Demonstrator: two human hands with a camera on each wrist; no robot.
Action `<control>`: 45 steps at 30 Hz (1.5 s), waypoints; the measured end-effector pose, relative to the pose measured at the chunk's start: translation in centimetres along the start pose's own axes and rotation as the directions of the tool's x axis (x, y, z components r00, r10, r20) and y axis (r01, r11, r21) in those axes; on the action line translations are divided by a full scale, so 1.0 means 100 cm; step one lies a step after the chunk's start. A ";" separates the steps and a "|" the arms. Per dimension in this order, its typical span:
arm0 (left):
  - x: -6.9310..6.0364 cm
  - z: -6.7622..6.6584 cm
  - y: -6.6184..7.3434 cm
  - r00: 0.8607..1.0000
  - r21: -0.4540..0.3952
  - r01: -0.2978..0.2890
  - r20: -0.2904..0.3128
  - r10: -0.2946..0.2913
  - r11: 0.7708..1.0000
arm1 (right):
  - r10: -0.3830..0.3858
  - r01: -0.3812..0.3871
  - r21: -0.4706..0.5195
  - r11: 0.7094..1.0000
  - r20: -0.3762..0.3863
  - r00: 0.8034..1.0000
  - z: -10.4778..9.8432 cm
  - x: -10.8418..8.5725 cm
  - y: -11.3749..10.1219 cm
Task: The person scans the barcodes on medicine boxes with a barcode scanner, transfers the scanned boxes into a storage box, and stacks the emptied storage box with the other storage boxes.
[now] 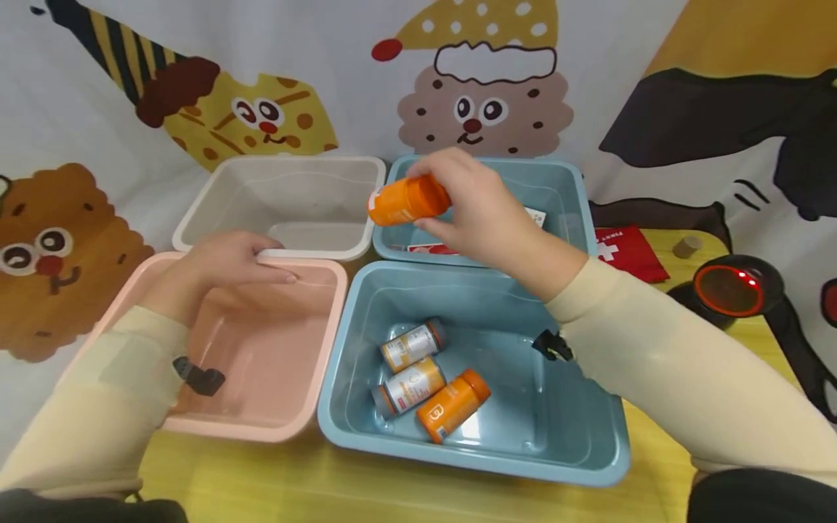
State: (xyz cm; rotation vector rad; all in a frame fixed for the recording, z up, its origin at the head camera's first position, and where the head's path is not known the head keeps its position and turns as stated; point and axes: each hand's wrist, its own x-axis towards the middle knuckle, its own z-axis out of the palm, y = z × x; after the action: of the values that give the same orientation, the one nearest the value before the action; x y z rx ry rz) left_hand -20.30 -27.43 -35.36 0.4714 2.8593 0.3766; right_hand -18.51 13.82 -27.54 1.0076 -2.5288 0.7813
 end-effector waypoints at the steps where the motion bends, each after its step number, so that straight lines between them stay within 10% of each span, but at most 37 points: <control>1: 0.000 0.000 0.000 1.000 -0.002 -0.003 -0.001 0.003 1.000 | -0.018 0.018 0.004 1.000 0.006 1.000 0.005 0.003 -0.001; 15: 0.000 0.002 0.004 1.000 0.006 0.008 -0.003 -0.008 1.000 | -0.090 0.083 0.100 0.992 0.073 0.993 0.063 0.019 -0.015; 32: 0.000 -0.001 -0.002 1.000 0.005 -0.009 0.005 0.009 1.000 | -0.157 0.162 -0.012 0.987 0.191 0.969 0.084 0.034 -0.022; 45: 0.003 0.001 0.001 1.000 0.001 -0.010 0.009 0.010 1.000 | -0.061 0.142 -0.149 0.979 0.450 0.891 0.109 0.063 -0.035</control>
State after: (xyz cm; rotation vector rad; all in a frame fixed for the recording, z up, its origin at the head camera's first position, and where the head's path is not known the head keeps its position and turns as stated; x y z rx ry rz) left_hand -20.53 -27.16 -35.46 0.4867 2.8493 0.3736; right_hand -21.33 1.90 -32.09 1.3712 -2.8223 0.3061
